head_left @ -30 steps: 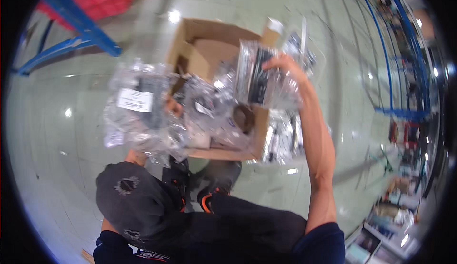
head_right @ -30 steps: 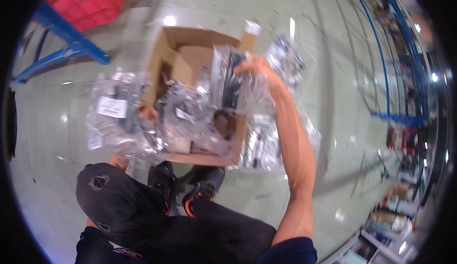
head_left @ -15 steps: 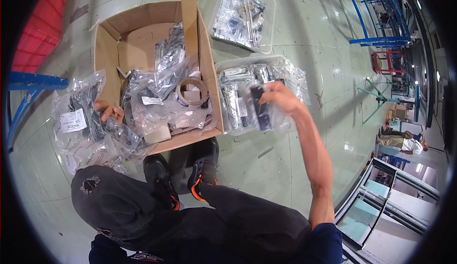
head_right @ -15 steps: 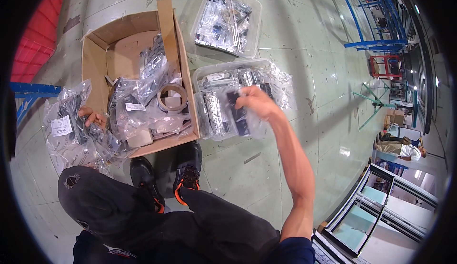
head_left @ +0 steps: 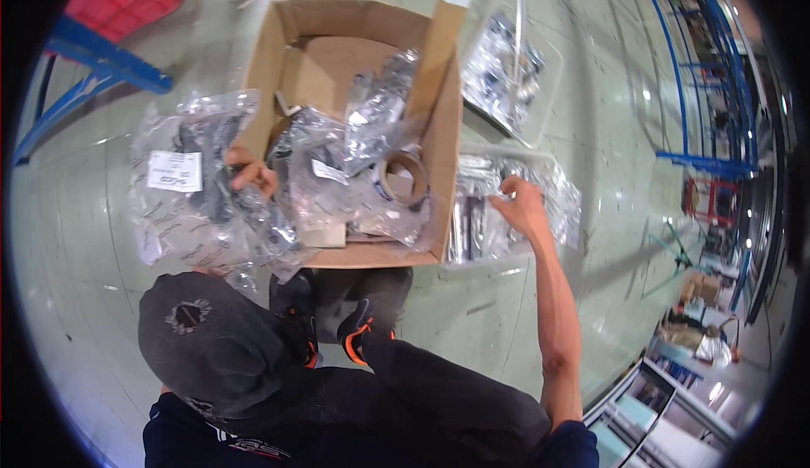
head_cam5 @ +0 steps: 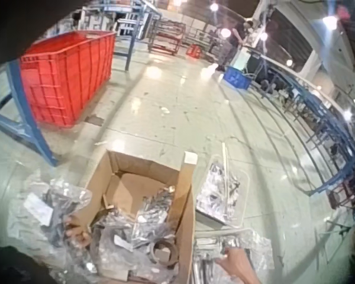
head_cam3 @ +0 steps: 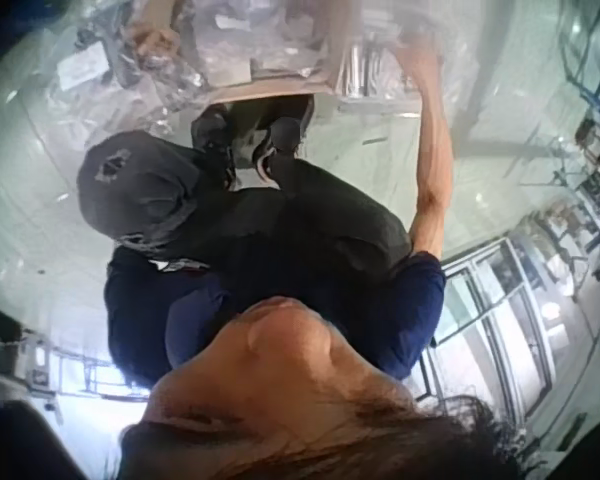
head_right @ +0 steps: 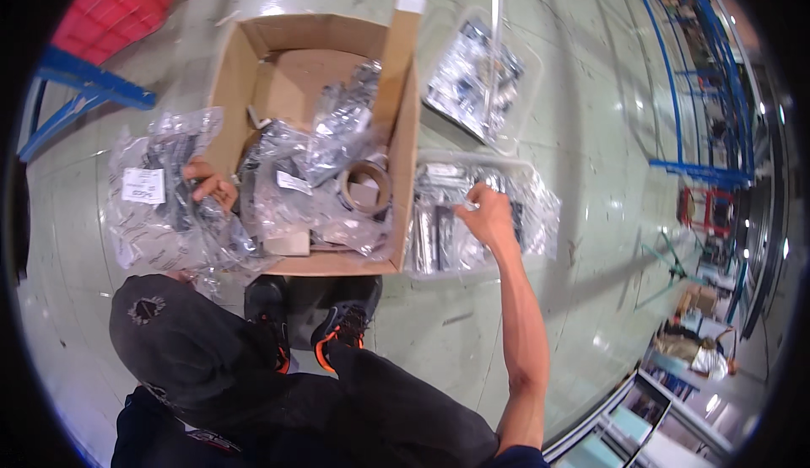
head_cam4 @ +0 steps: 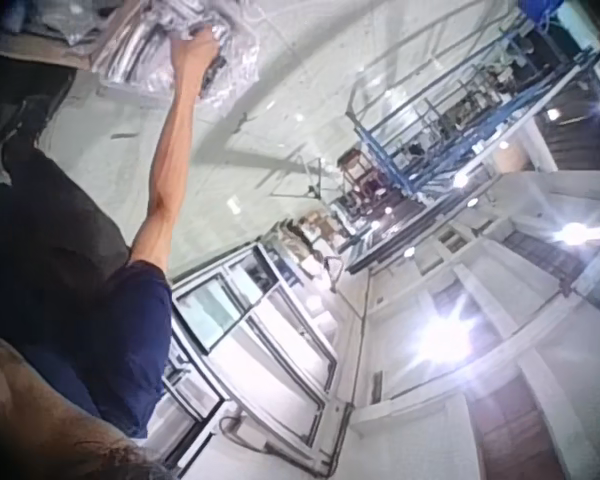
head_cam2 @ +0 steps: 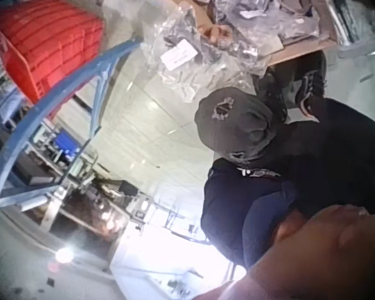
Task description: The person sorts hardware and packaged components by hand, picking items from a cardboard box and placing them into plastic containers.
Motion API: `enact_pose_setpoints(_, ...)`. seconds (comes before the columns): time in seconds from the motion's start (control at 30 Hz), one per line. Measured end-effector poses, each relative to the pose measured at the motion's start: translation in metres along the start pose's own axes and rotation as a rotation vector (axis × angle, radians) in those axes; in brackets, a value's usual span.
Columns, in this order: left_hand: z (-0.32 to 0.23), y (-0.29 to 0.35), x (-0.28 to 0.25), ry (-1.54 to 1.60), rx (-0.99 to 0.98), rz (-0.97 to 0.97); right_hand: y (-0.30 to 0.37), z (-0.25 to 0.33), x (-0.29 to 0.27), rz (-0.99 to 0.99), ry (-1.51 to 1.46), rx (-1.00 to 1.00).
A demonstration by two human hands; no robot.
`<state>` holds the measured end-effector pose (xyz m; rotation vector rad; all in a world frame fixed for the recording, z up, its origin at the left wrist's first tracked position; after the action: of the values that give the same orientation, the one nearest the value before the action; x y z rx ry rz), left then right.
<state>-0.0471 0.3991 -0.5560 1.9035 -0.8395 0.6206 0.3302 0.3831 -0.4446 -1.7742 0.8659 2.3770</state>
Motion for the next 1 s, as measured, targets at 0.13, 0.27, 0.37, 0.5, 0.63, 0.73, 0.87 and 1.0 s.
enact_pose_setpoints(0.13, -0.014, 0.024, -0.029, -0.093, 0.051, -0.092, -0.005, 0.117, -0.089, -0.329, -0.409, -0.162)
enact_pose_setpoints(0.27, -0.026, 0.043, -0.047, -0.208, 0.065, -0.16, -0.04, 0.258, -0.056, -0.266, -0.169, -0.912)
enact_pose_setpoints(0.37, -0.035, 0.049, -0.054, -0.298, 0.07, -0.194, -0.095, 0.284, 0.014, -0.306, 0.224, -1.101)
enact_pose_setpoints(0.5, -0.042, 0.066, -0.071, -0.404, 0.058, -0.243, -0.136, 0.282, 0.079, -0.013, 0.47, -0.95)
enact_pose_setpoints(0.63, -0.036, 0.082, -0.086, -0.474, 0.049, -0.311, -0.143, 0.285, 0.096, 0.125, 0.779, -0.841)
enact_pose_setpoints(0.73, -0.032, 0.087, -0.092, -0.543, 0.027, -0.334, -0.126, 0.311, 0.082, -0.133, 0.813, -1.061)
enact_pose_setpoints(0.87, -0.03, 0.085, -0.098, -0.66, -0.017, -0.332, -0.161, 0.291, 0.111, 0.246, 0.783, -0.714)
enact_pose_setpoints(1.0, -0.031, 0.102, -0.111, -0.763, -0.045, -0.385, -0.143, 0.298, 0.109, 0.087, 1.009, -0.842)
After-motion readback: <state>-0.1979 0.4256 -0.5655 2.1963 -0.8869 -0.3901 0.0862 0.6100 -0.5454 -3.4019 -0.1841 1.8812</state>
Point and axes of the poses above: each hand's wrist, its own y-axis away from the middle knuckle, its own x-axis out of the palm, z = x × y, the point moved 10 cm from there along -y, towards the middle knuckle, and after that the axes turned 3 degrees about z, right-handed, at the moved point
